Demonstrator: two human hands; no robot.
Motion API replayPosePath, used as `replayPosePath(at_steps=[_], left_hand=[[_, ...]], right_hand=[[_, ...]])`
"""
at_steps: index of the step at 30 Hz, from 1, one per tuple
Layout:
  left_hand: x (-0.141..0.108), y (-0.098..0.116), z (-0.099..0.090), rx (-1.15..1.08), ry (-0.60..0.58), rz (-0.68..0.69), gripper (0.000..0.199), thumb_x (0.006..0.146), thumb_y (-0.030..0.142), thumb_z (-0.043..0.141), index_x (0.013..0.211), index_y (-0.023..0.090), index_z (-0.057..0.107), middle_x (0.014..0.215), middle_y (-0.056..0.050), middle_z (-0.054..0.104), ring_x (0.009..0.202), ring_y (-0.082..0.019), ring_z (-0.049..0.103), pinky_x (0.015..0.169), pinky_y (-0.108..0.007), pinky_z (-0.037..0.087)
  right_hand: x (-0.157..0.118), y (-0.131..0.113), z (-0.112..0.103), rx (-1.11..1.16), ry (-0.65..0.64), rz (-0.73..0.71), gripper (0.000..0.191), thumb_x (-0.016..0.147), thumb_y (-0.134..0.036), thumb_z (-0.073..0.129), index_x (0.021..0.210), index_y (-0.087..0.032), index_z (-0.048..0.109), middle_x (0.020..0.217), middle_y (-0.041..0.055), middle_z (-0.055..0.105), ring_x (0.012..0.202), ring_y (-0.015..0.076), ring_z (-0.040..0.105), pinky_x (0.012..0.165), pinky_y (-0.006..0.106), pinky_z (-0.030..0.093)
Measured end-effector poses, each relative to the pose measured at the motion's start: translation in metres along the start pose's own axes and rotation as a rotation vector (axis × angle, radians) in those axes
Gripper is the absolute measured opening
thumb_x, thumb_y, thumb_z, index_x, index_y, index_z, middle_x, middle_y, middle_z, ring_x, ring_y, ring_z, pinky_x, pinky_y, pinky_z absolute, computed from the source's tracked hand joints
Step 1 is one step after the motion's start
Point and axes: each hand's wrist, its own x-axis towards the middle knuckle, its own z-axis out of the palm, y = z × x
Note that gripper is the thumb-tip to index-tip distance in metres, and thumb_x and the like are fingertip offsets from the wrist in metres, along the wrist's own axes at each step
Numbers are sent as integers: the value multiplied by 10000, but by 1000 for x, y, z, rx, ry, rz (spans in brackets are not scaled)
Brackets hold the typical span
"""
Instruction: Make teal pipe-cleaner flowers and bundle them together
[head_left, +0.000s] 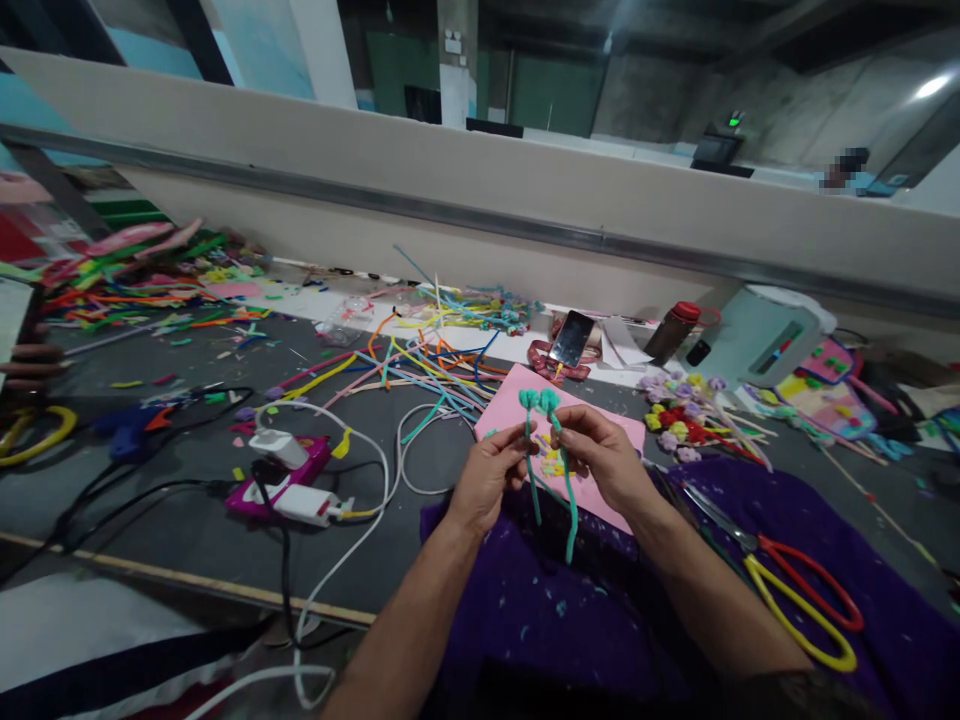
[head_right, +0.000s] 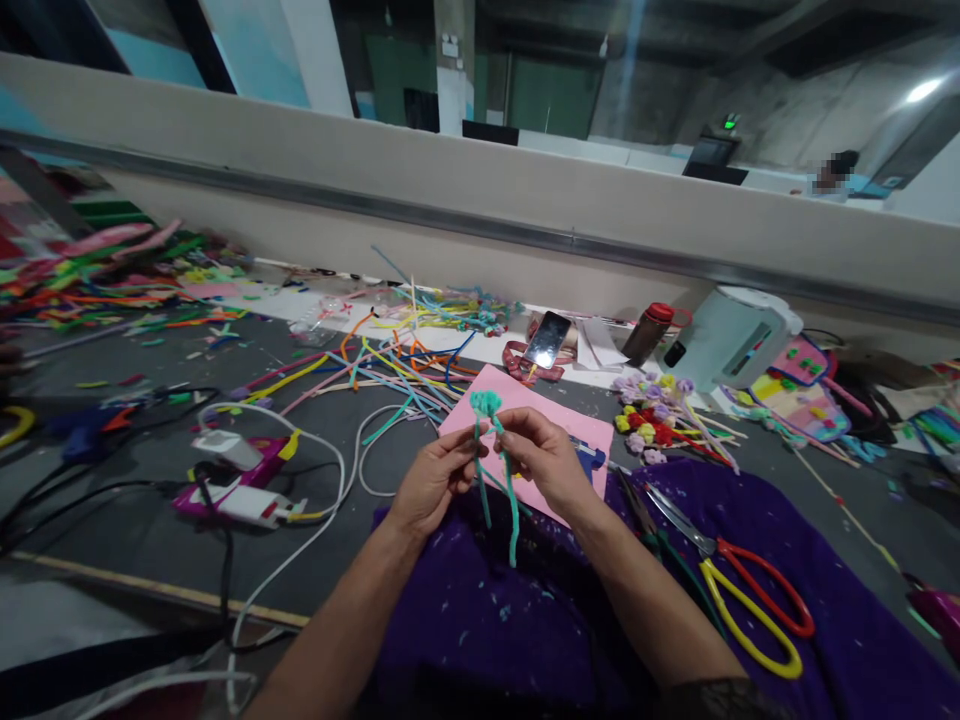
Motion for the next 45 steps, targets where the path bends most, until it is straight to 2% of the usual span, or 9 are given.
replayPosePath(at_steps=[6, 10, 13, 17, 23, 31, 36, 41, 45], left_hand=[[2, -7, -2, -35, 118, 3, 224, 543, 235, 760, 704, 126, 649, 522, 48, 528, 376, -14, 377, 367, -150, 240], [4, -11, -1, -134, 144, 38, 223, 479, 170, 783, 662, 121, 664, 624, 5, 623, 559, -80, 538, 566, -194, 411], [3, -12, 2, -138, 113, 54, 172, 535, 175, 757, 682, 126, 682, 676, -6, 642, 645, -98, 555, 658, -207, 416], [1, -12, 5, -62, 40, 53, 151, 604, 228, 719, 717, 132, 695, 703, -10, 623, 649, -99, 524, 637, -201, 399], [0, -14, 7, -33, 87, 151, 133, 617, 255, 714, 684, 143, 691, 698, 2, 578, 672, -96, 509, 652, -199, 396], [3, -18, 4, -108, 81, 105, 209, 601, 260, 734, 752, 127, 677, 660, -7, 600, 614, -99, 529, 629, -225, 414], [5, -17, 4, -155, 132, 151, 180, 629, 235, 718, 774, 139, 672, 703, -4, 625, 640, -94, 550, 622, -204, 409], [5, -12, 3, -172, 188, 189, 138, 622, 226, 722, 711, 141, 659, 627, 29, 598, 566, -64, 517, 584, -187, 395], [2, -9, 6, -202, 210, 196, 148, 601, 201, 734, 718, 141, 665, 637, 29, 612, 559, -55, 515, 563, -173, 388]], right_hand=[[-1, 7, 7, -58, -92, 1, 185, 686, -310, 680, 828, -194, 656, 689, -5, 603, 541, 90, 465, 481, 209, 363], [-1, 16, 10, -56, -58, -15, 172, 666, -313, 698, 761, -182, 639, 631, -23, 575, 519, 84, 446, 484, 212, 350], [0, 19, 11, -78, -18, -59, 155, 691, -305, 682, 760, -181, 618, 611, -28, 547, 515, 85, 430, 472, 210, 334], [1, 20, 10, -124, 35, -103, 160, 688, -303, 685, 738, -179, 598, 590, -34, 515, 506, 87, 419, 463, 211, 329], [1, 23, 9, -178, 68, -174, 135, 693, -301, 676, 724, -184, 617, 610, -22, 547, 525, 101, 453, 479, 222, 356], [-2, 24, 10, -324, 82, -256, 77, 748, -260, 610, 763, -192, 644, 664, -1, 581, 567, 116, 488, 509, 231, 375], [-3, 28, 16, -322, 79, -209, 114, 735, -229, 617, 841, -198, 589, 697, -8, 565, 564, 111, 475, 517, 234, 377], [-3, 33, 19, -294, 37, -174, 68, 729, -214, 606, 781, -191, 569, 671, -17, 548, 592, 117, 493, 544, 237, 394], [-4, 33, 17, -263, 23, -166, 64, 754, -228, 579, 798, -182, 591, 651, -24, 542, 551, 94, 465, 492, 207, 365]])
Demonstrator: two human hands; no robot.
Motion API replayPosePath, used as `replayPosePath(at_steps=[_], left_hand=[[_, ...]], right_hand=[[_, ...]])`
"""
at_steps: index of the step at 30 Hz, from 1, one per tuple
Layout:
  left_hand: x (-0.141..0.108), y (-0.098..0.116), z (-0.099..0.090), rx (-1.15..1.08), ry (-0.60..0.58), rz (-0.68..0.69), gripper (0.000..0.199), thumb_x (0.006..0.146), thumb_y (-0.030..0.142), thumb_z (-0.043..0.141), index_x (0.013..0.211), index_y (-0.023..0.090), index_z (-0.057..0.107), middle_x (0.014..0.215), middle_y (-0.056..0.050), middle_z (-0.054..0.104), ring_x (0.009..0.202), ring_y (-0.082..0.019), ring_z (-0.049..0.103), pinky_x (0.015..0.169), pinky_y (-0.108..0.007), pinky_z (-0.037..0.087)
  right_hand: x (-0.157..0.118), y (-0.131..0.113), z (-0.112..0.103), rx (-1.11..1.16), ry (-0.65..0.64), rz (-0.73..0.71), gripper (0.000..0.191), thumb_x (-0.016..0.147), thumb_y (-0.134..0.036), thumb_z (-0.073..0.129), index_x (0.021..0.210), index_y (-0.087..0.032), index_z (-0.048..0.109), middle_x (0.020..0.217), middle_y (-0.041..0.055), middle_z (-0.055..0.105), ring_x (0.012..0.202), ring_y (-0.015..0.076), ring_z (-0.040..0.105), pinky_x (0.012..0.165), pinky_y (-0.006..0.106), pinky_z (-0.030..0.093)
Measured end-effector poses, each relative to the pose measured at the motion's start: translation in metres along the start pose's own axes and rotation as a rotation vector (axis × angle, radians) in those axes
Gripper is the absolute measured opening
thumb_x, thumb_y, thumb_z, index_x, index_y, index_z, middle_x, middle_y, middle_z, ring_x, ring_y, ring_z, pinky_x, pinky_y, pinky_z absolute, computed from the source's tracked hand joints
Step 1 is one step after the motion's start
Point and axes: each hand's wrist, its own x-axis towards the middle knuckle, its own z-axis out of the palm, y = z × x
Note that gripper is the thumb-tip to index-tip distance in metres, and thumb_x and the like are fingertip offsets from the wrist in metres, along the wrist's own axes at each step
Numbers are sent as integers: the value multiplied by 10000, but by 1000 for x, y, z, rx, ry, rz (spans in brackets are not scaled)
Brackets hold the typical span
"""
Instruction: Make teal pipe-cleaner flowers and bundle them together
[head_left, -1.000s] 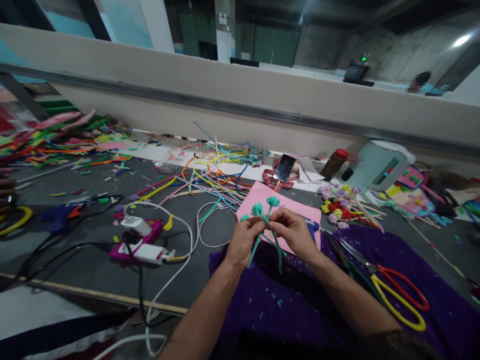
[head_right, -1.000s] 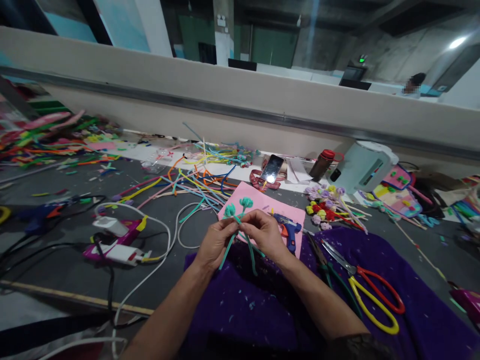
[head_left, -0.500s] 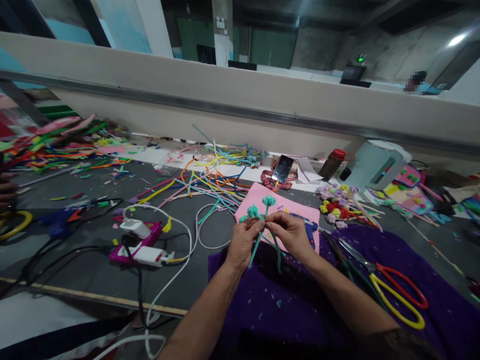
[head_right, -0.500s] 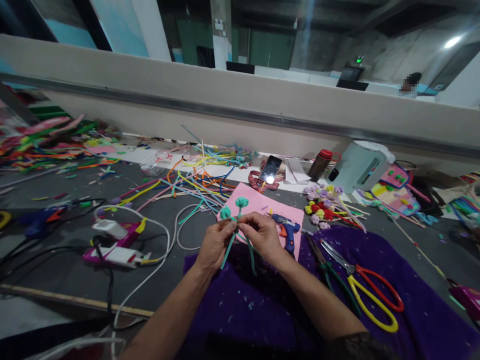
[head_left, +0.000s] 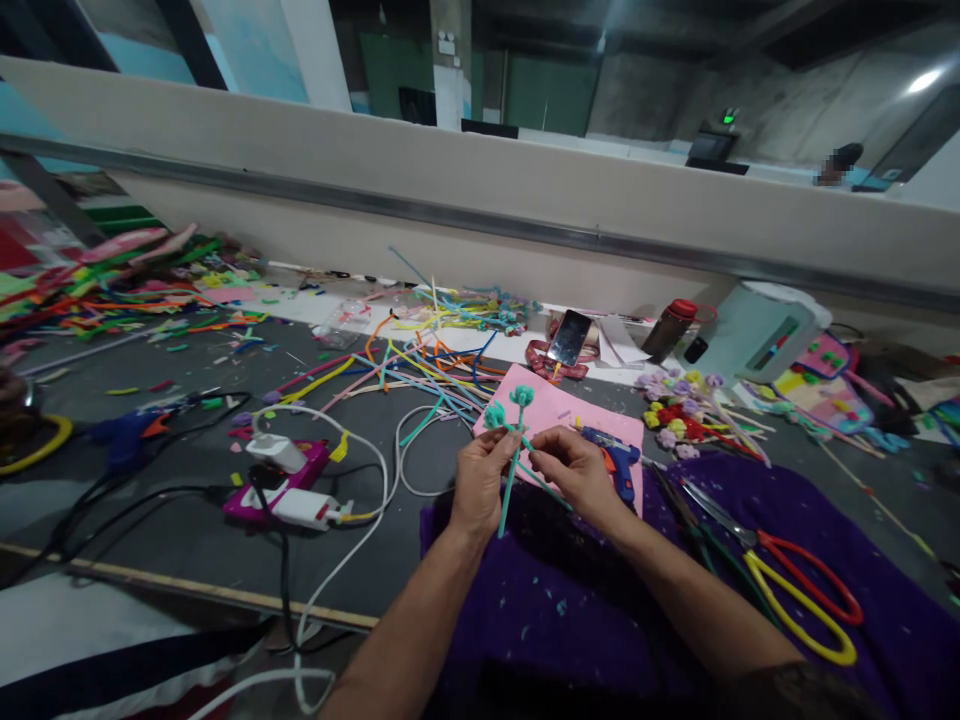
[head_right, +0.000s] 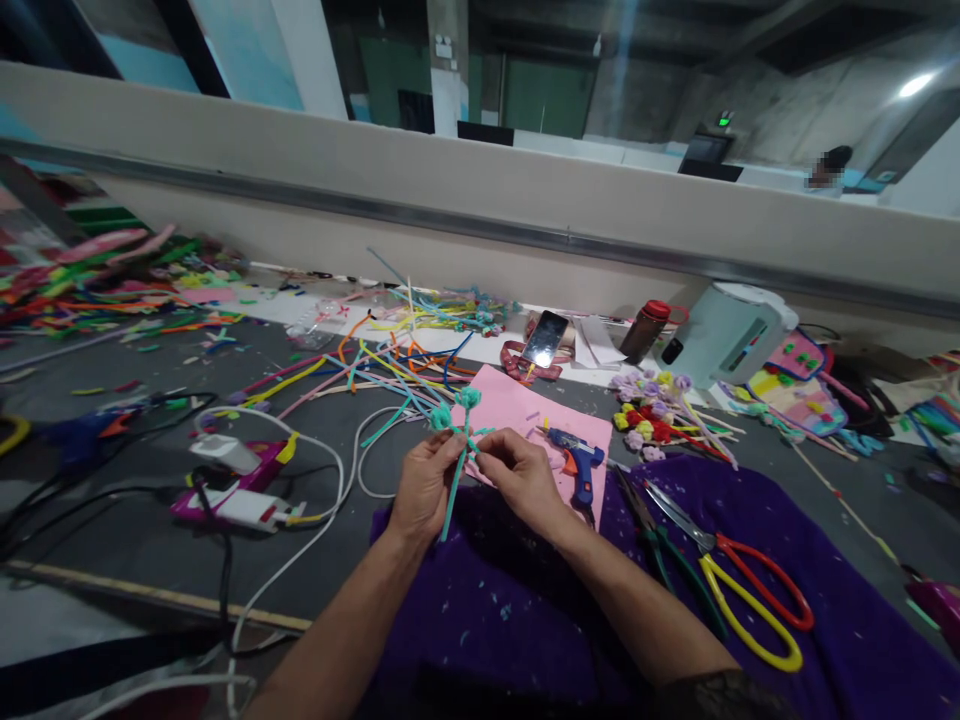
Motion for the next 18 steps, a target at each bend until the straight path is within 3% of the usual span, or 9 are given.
replayPosePath(at_steps=[10, 18], left_hand=[[-3, 4, 5, -3, 28, -42, 197, 531, 164, 766, 711, 137, 691, 618, 20, 642, 509, -58, 524, 557, -190, 398], [-5, 5, 7, -1, -9, -52, 226, 551, 183, 760, 761, 128, 698, 611, 22, 629, 485, -41, 495, 525, -172, 397]], right_hand=[[1, -3, -4, -70, -7, 20, 84, 751, -246, 577, 771, -165, 592, 625, -27, 535, 519, 83, 443, 463, 194, 343], [1, -1, -5, -69, -18, 19, 69, 749, -224, 576, 770, -160, 589, 619, -27, 526, 524, 81, 432, 460, 192, 327]])
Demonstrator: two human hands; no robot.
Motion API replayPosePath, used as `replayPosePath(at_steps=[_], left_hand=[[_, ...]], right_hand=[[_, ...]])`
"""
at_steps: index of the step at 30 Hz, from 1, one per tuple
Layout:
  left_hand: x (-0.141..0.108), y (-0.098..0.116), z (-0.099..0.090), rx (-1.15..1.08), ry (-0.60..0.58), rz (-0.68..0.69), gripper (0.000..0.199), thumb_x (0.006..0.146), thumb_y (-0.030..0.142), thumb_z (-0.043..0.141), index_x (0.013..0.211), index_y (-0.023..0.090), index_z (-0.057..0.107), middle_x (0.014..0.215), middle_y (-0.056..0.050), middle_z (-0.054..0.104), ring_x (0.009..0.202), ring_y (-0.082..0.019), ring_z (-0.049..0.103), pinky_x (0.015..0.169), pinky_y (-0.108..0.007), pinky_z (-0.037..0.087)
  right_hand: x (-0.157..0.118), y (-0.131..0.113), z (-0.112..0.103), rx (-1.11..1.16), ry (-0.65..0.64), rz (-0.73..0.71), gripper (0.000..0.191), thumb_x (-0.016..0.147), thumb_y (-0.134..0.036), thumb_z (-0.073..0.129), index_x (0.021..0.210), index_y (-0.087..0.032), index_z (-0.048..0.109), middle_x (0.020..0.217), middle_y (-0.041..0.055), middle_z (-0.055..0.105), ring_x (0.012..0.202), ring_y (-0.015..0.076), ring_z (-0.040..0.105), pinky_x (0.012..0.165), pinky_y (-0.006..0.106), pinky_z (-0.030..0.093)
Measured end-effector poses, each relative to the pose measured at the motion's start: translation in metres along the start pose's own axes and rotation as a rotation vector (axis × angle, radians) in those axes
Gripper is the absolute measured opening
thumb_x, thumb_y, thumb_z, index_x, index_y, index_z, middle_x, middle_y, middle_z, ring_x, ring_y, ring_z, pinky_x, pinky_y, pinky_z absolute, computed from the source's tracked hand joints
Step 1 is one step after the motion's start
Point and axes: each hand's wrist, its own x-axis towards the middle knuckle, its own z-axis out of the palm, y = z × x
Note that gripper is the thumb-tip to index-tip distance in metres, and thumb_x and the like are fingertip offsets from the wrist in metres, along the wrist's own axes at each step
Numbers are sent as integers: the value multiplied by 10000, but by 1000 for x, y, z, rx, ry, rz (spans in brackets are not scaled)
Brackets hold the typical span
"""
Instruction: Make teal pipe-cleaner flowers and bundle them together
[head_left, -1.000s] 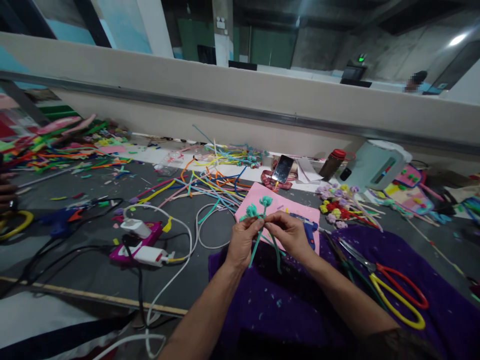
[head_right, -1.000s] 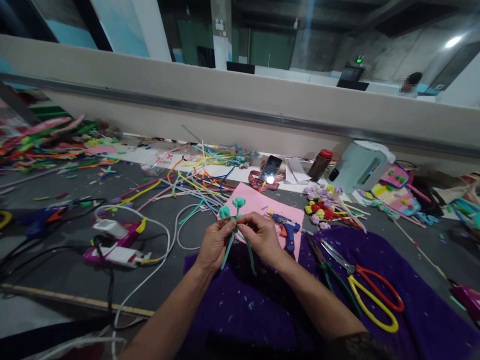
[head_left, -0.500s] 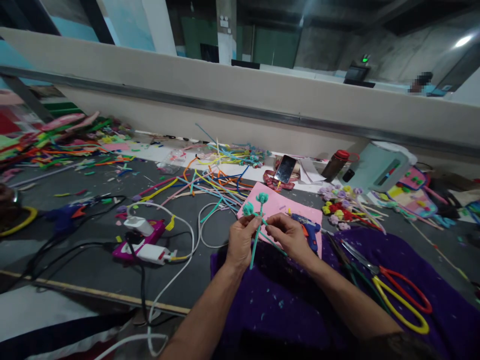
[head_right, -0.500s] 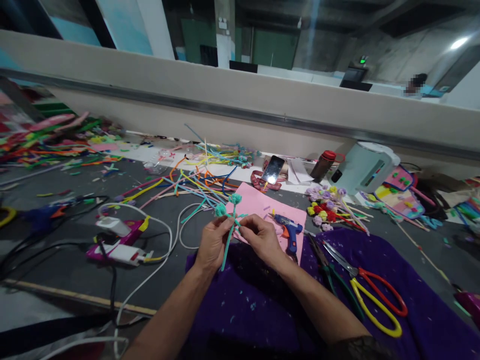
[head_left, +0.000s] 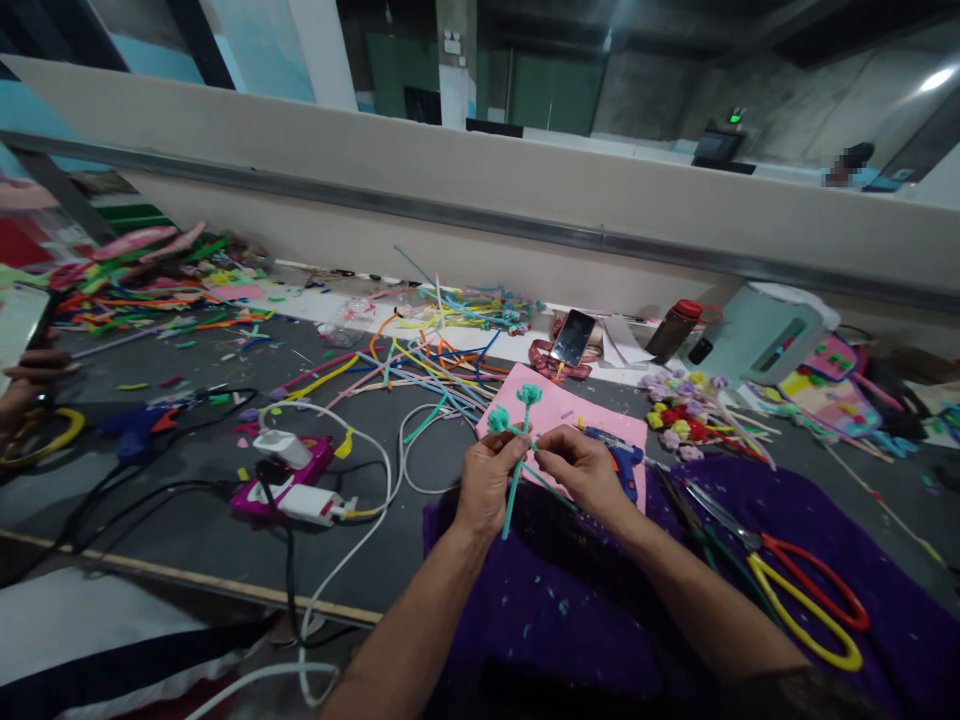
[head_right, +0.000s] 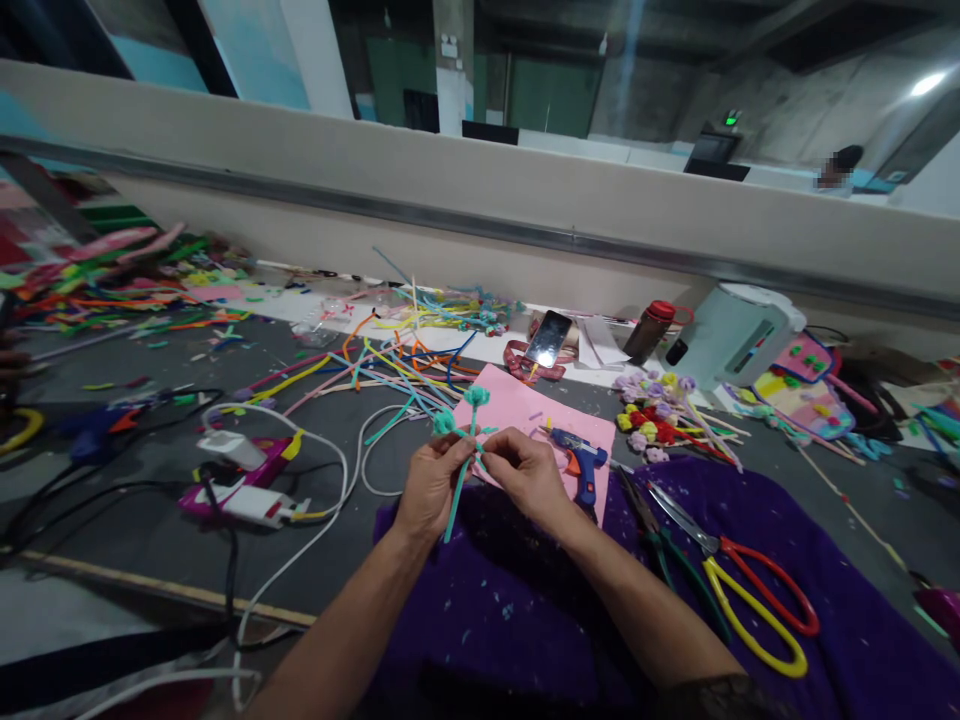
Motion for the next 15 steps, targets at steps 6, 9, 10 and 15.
replayPosePath(at_steps=[6, 9, 10, 15], left_hand=[[2, -1, -2, 36, 7, 8, 178, 561, 190, 757, 713, 120, 695, 616, 14, 637, 496, -50, 507, 535, -179, 407], [3, -2, -4, 24, -28, 16, 181, 565, 181, 752, 728, 126, 697, 659, -1, 660, 551, -73, 552, 576, -192, 426], [4, -2, -4, 15, -41, 21, 187, 566, 176, 751, 740, 131, 699, 682, -7, 670, 584, -85, 571, 601, -199, 435], [2, -3, -4, -13, -109, -13, 183, 566, 177, 752, 736, 126, 709, 714, -33, 690, 650, -122, 604, 665, -229, 457]], right_hand=[[0, -2, 2, 47, -10, 16, 87, 745, -247, 585, 751, -161, 581, 620, -29, 520, 513, 78, 433, 458, 194, 345], [0, -3, 3, 97, -24, 41, 117, 739, -275, 603, 735, -163, 567, 616, -33, 510, 512, 79, 446, 459, 196, 355], [0, -3, 3, 114, -27, 54, 129, 737, -283, 610, 736, -165, 561, 617, -34, 509, 507, 77, 447, 453, 195, 352], [-1, -7, 5, 221, 12, 106, 185, 701, -301, 661, 784, -177, 552, 617, -50, 506, 492, 68, 448, 431, 182, 336]])
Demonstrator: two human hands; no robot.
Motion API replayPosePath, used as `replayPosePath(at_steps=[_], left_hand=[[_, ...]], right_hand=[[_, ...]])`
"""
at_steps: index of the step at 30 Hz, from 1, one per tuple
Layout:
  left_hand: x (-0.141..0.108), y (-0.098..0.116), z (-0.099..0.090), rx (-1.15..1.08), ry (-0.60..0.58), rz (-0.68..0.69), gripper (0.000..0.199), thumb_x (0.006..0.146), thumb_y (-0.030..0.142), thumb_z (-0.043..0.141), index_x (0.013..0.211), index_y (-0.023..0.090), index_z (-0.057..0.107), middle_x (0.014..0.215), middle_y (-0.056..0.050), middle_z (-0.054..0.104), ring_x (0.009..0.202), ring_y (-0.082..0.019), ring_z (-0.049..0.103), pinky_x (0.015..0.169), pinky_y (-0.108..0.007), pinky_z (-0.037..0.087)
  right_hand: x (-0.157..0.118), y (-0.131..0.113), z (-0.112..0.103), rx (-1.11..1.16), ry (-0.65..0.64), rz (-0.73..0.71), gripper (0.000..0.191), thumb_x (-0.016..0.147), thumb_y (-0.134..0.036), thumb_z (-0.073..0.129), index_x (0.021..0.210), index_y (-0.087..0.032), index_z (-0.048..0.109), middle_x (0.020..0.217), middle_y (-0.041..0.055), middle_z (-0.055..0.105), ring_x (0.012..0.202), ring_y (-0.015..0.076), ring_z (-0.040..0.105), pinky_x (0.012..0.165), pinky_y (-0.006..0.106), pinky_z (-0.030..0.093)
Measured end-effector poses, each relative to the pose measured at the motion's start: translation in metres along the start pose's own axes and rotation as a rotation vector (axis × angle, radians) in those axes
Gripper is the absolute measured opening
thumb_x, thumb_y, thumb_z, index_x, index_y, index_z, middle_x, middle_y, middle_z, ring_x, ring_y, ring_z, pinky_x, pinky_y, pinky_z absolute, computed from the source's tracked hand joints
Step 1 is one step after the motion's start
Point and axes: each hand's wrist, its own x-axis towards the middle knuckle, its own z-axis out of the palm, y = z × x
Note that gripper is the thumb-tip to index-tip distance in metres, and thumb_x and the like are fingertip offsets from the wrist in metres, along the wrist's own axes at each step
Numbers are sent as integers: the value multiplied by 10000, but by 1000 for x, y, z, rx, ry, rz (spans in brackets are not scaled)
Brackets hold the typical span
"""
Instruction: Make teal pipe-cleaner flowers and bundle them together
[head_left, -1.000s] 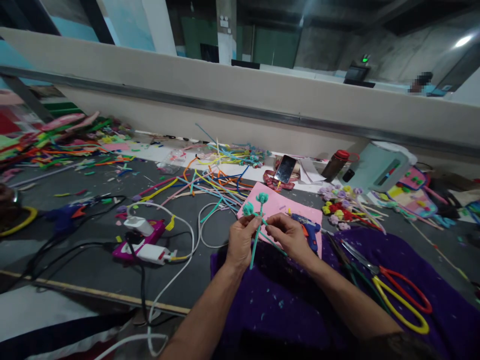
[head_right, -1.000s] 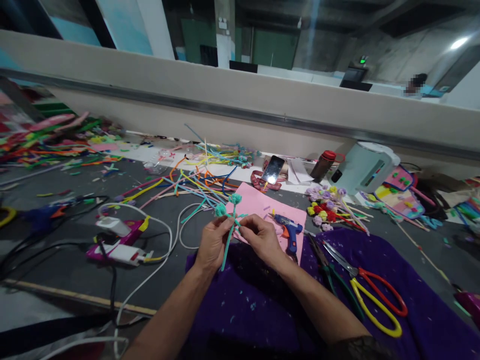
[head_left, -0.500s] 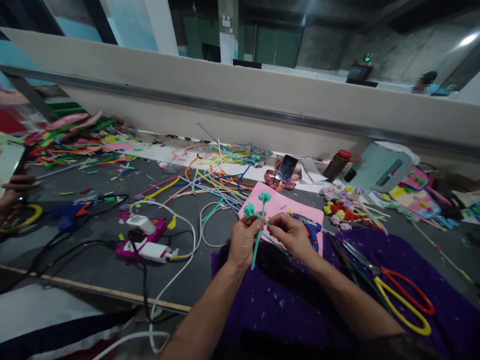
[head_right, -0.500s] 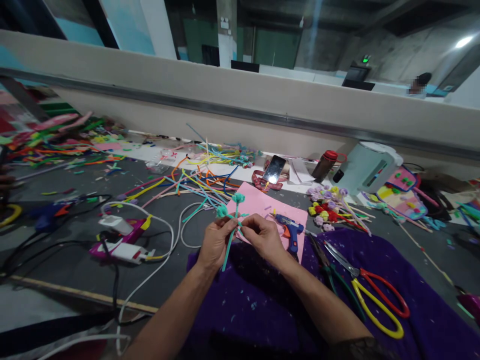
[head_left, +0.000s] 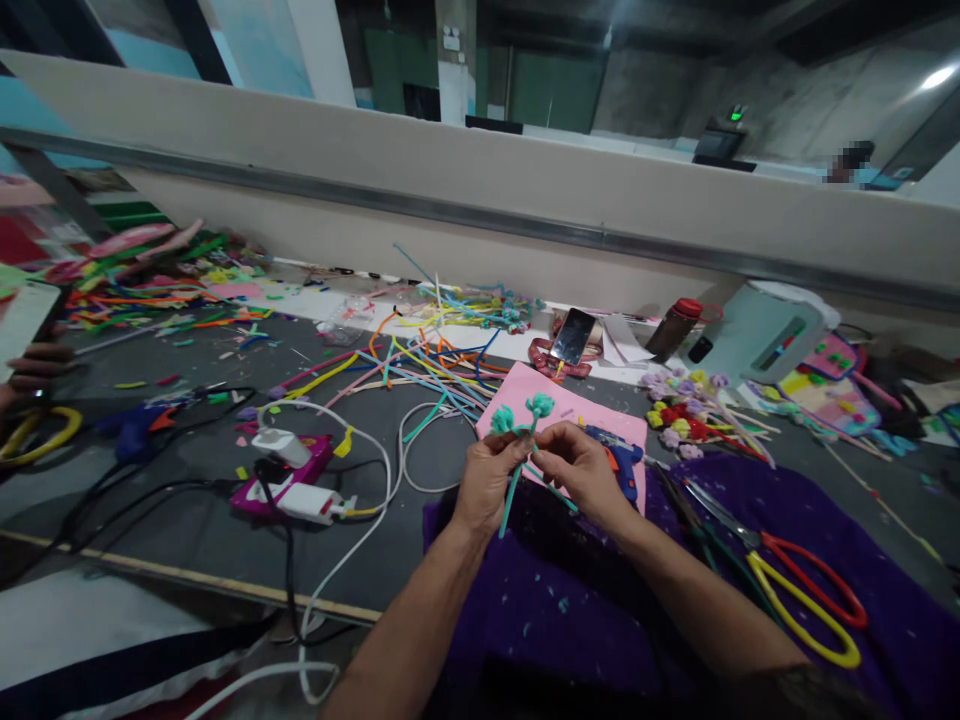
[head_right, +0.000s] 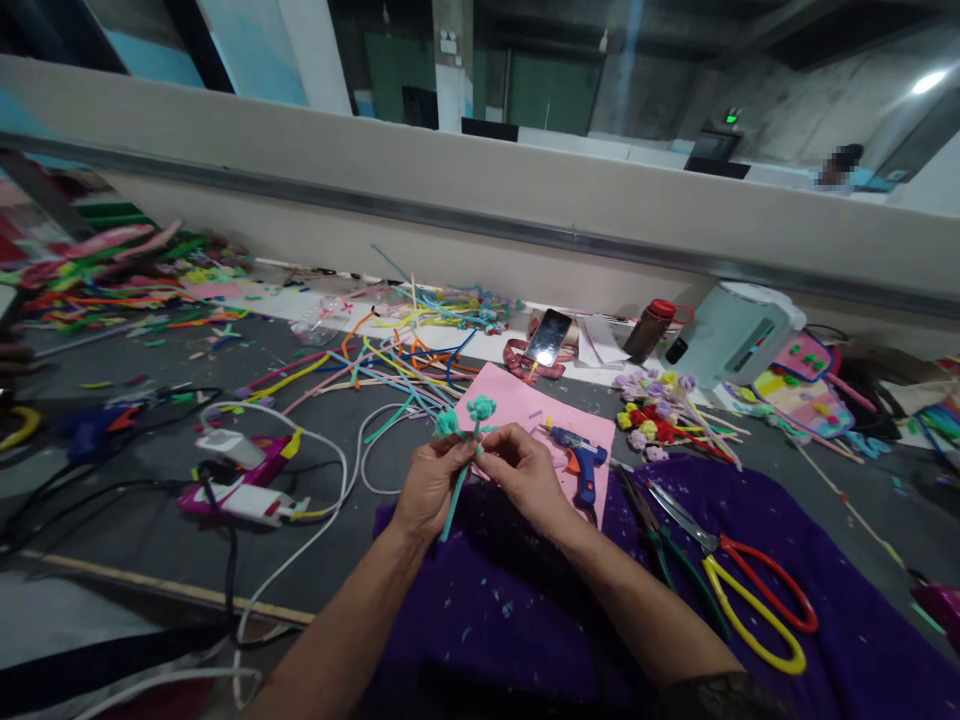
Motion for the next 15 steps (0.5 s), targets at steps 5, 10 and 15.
replayPosePath(at_steps=[5, 10, 15], left_hand=[[-2, 2, 0, -20, -45, -45, 155, 600, 167, 734, 745, 120, 707, 679, -24, 680, 598, -104, 586, 606, -213, 457], [-3, 3, 1, -11, -35, -31, 130, 613, 156, 725, 736, 117, 709, 705, -25, 688, 612, -98, 590, 616, -201, 460], [-4, 0, 2, -26, -12, -9, 164, 583, 180, 747, 728, 116, 708, 657, -21, 671, 570, -104, 570, 603, -231, 459]], right_hand=[[1, 0, -1, 111, -9, 84, 224, 664, -321, 695, 797, -169, 598, 563, -51, 525, 452, 71, 447, 423, 192, 344], [2, 3, -2, 184, -15, 129, 195, 659, -304, 702, 764, -152, 639, 511, -47, 519, 411, 64, 410, 403, 193, 308], [0, 3, 2, 235, -53, 147, 177, 684, -309, 680, 723, -140, 645, 567, -25, 531, 457, 74, 446, 428, 200, 321]])
